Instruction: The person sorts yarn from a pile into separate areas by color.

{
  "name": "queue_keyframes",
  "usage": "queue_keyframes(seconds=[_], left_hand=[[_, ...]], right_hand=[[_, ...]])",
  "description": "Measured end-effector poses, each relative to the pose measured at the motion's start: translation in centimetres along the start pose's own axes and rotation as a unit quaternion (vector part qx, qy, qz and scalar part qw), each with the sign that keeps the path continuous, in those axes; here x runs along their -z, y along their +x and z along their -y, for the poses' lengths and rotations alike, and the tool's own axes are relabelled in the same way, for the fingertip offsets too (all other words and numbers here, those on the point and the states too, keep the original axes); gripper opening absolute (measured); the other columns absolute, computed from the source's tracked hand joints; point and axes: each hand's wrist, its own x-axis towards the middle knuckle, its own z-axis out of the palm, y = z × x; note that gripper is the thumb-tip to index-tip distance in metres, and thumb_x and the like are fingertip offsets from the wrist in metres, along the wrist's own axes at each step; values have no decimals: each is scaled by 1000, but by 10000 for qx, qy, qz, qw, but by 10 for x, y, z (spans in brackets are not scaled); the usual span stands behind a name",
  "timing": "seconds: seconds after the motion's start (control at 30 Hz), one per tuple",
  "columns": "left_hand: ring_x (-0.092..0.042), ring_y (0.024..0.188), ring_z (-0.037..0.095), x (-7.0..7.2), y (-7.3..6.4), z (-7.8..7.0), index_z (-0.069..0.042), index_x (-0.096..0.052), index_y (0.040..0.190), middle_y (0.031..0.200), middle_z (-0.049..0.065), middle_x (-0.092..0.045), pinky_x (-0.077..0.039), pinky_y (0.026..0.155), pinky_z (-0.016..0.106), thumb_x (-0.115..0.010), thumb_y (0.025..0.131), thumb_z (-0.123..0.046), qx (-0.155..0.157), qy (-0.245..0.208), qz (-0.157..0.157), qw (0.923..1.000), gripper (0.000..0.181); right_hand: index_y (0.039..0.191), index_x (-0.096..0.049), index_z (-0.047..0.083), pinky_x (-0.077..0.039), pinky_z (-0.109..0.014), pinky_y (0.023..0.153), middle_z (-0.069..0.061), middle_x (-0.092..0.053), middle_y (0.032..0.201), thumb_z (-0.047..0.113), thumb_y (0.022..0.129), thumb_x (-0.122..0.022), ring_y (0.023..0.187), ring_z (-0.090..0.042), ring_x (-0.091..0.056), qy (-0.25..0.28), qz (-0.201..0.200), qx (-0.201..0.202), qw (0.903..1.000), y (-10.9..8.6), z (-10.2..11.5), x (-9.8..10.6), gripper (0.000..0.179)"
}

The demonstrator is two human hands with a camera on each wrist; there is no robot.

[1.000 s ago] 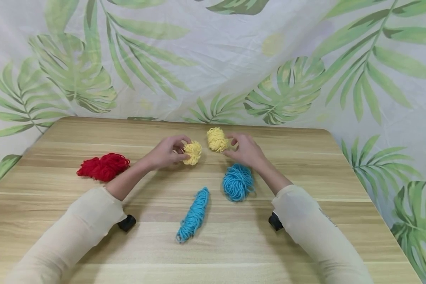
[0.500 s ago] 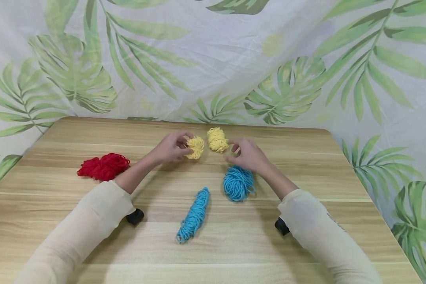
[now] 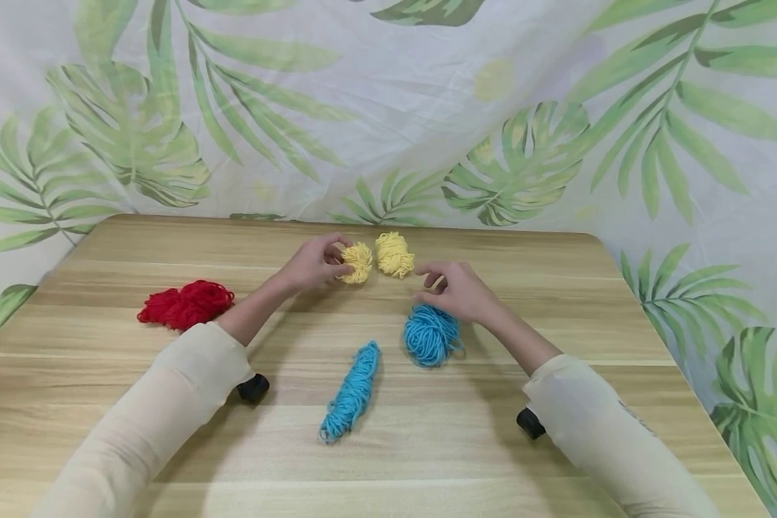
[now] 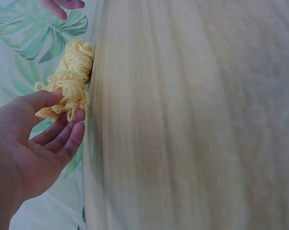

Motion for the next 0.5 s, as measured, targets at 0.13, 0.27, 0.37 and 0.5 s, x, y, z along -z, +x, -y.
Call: queue_keyframes(seconds=[0.13,0.27,0.37,0.5], left_hand=[[-67,85,29,-2,4,2,2,-58,133,105,23,-69,-55,64,30,-75,95,-6,124,-17,-18,9999,42],[-67,85,29,-4,7,3,1,-58,133,104,22,-69,-53,65,29,-74,96,-7,197,3,-109,9997,41],[-67,86,30,-4,10,3,1,-58,133,103,22,-69,-53,66,30,-74,96,-7,222,-63,-160,9996,41],[-69,84,31,-7,13,3,0,-57,135,103,22,-70,-57,67,35,-73,97,-7,265,-231,-158,9993,42]], right_hand=[[127,-67,-9,-59,-48,85,-20,-73,105,14,95,-77,94,-35,-72,-66,-12,36,10000,-4,-3,0,41],[126,-68,-8,-59,-47,83,-21,-73,109,16,95,-77,94,-34,-72,-123,-5,49,9999,-9,-4,0,40],[126,-68,-8,-59,-48,84,-22,-72,112,17,96,-77,96,-34,-72,-119,-15,25,9999,-11,-3,2,41],[127,-67,-7,-59,-49,84,-23,-72,115,18,96,-76,97,-35,-72,-70,-33,35,10000,-15,-2,4,41]])
